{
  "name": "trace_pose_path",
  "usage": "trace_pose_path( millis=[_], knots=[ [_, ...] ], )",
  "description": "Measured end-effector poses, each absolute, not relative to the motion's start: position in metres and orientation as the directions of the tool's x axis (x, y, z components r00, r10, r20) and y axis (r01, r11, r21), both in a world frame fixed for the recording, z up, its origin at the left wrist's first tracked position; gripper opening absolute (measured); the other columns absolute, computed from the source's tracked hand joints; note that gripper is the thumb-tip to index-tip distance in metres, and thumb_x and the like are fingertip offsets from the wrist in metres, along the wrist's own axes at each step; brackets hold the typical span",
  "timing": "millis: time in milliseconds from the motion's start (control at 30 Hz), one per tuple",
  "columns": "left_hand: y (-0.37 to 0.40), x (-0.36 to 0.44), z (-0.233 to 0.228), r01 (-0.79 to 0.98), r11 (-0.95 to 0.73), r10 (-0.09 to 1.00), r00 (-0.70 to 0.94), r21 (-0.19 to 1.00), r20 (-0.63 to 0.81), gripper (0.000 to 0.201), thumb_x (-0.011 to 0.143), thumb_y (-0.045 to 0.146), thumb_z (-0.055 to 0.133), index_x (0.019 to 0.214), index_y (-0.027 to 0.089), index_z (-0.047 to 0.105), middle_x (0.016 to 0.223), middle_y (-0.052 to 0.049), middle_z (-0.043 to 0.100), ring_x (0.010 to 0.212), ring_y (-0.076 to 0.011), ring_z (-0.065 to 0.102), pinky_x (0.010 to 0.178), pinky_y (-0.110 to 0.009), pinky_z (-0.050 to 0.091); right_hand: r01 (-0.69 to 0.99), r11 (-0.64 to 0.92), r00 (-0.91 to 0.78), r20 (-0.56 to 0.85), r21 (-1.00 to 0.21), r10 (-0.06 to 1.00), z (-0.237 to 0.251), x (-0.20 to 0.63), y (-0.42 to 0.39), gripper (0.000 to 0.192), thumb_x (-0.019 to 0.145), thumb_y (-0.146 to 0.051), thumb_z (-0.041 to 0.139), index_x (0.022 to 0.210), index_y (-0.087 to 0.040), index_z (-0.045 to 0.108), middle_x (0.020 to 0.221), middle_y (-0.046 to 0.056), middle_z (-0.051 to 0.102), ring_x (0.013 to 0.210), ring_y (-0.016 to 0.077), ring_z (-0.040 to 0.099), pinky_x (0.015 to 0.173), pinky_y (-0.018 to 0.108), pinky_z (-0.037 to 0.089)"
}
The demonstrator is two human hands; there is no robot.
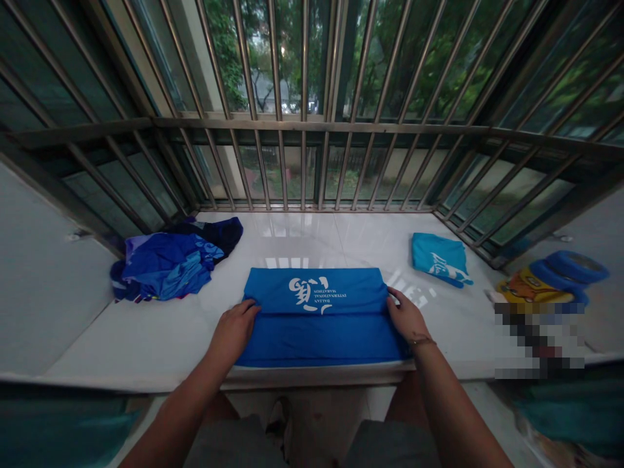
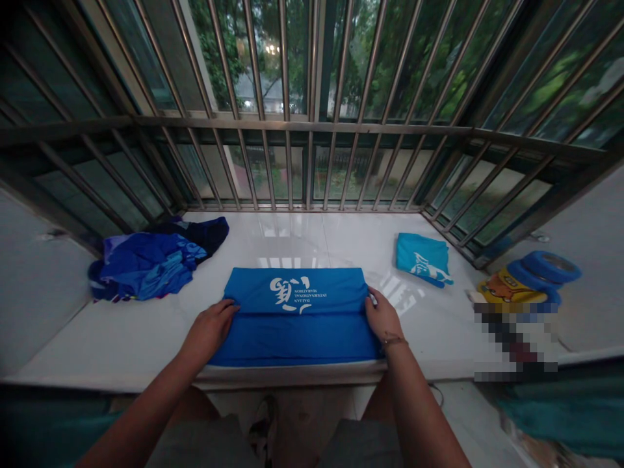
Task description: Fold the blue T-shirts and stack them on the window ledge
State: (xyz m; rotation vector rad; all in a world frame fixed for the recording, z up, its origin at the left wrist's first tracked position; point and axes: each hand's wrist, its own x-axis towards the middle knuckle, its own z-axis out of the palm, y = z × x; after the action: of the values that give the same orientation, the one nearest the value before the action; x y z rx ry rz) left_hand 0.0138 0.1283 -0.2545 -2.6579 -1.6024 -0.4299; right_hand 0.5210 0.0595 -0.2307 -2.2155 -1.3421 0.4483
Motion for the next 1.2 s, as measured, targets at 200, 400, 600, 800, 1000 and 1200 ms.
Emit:
trace_pose_path(
  millis=[200, 400, 600, 800, 1000, 1200],
  knots=[
    [0.103, -0.005, -0.271, 0.824, -0.529, 0.823, 0.441, 0.203, 0.357, 0.040, 0.110, 0.032, 0.049, 0.142, 0.024, 0.072, 0.154, -0.013, 0.068, 0.131, -0.0334, 0.072, 0.112, -0.053, 0.060, 0.762, -0.344, 0.462, 0.088, -0.548, 0.882, -0.234, 0.528, 0.017, 0.065, 0.106, -0.050, 0.046, 0.157, -0.011, 0.056, 0.141, 0.021, 0.073, 0.103, 0.0281, 0.079, 0.099, 0.043, 0.061],
    [0.056, -0.053, -0.301, 0.739, -0.650, 0.751, 0.591, 0.177, 0.293, 0.070, 0.100, 0.056, 0.071, 0.163, 0.030, 0.054, 0.167, -0.011, 0.058, 0.143, -0.0357, 0.064, 0.120, -0.054, 0.055, 0.971, 0.092, -0.046, 0.203, -0.222, 0.978, -0.275, 0.526, -0.067, 0.073, 0.097, -0.057, 0.070, 0.161, -0.023, 0.057, 0.165, 0.013, 0.058, 0.150, 0.0380, 0.056, 0.122, 0.056, 0.050],
    [0.038, -0.082, -0.306, 0.692, -0.697, 0.712, 0.635, 0.189, 0.300, 0.045, 0.109, 0.031, 0.057, 0.153, 0.031, 0.065, 0.153, -0.009, 0.070, 0.134, -0.0272, 0.070, 0.115, -0.044, 0.059, 0.973, 0.186, -0.164, 0.159, -0.137, 0.974, -0.269, 0.546, -0.091, 0.047, 0.109, -0.025, 0.047, 0.150, -0.029, 0.069, 0.152, 0.008, 0.070, 0.136, 0.0292, 0.069, 0.113, 0.050, 0.057],
    [0.039, -0.079, -0.279, 0.630, -0.729, 0.684, 0.659, 0.266, 0.315, 0.033, 0.106, 0.016, 0.049, 0.118, 0.029, 0.078, 0.118, -0.006, 0.083, 0.104, -0.0228, 0.079, 0.094, -0.034, 0.064, 0.940, 0.156, -0.163, 0.003, -0.304, 0.987, -0.215, 0.554, -0.081, 0.038, 0.110, -0.035, 0.046, 0.121, -0.025, 0.081, 0.123, 0.012, 0.082, 0.112, 0.0289, 0.078, 0.100, 0.045, 0.061],
    [0.041, -0.070, -0.224, 0.667, -0.506, 0.807, 0.590, 0.547, 0.026, 0.018, 0.108, 0.034, 0.055, 0.107, 0.029, 0.072, 0.101, -0.003, 0.079, 0.090, -0.0213, 0.075, 0.080, -0.029, 0.058, 0.864, 0.052, -0.064, -0.006, -0.500, 0.998, -0.192, 0.552, -0.080, 0.028, 0.100, -0.042, 0.052, 0.106, -0.026, 0.074, 0.108, 0.010, 0.079, 0.099, 0.0265, 0.076, 0.089, 0.038, 0.061],
    [0.127, -0.050, -0.183, 0.618, -0.331, 0.832, 0.547, 0.713, -0.088, 0.029, 0.104, 0.052, 0.056, 0.098, 0.026, 0.066, 0.091, 0.001, 0.073, 0.085, -0.0194, 0.068, 0.079, -0.029, 0.052, 0.785, -0.129, 0.187, 0.034, -0.606, 0.982, -0.184, 0.543, -0.004, 0.037, 0.101, -0.052, 0.041, 0.104, -0.025, 0.066, 0.091, 0.004, 0.075, 0.085, 0.0236, 0.070, 0.081, 0.034, 0.055]
  ],
)
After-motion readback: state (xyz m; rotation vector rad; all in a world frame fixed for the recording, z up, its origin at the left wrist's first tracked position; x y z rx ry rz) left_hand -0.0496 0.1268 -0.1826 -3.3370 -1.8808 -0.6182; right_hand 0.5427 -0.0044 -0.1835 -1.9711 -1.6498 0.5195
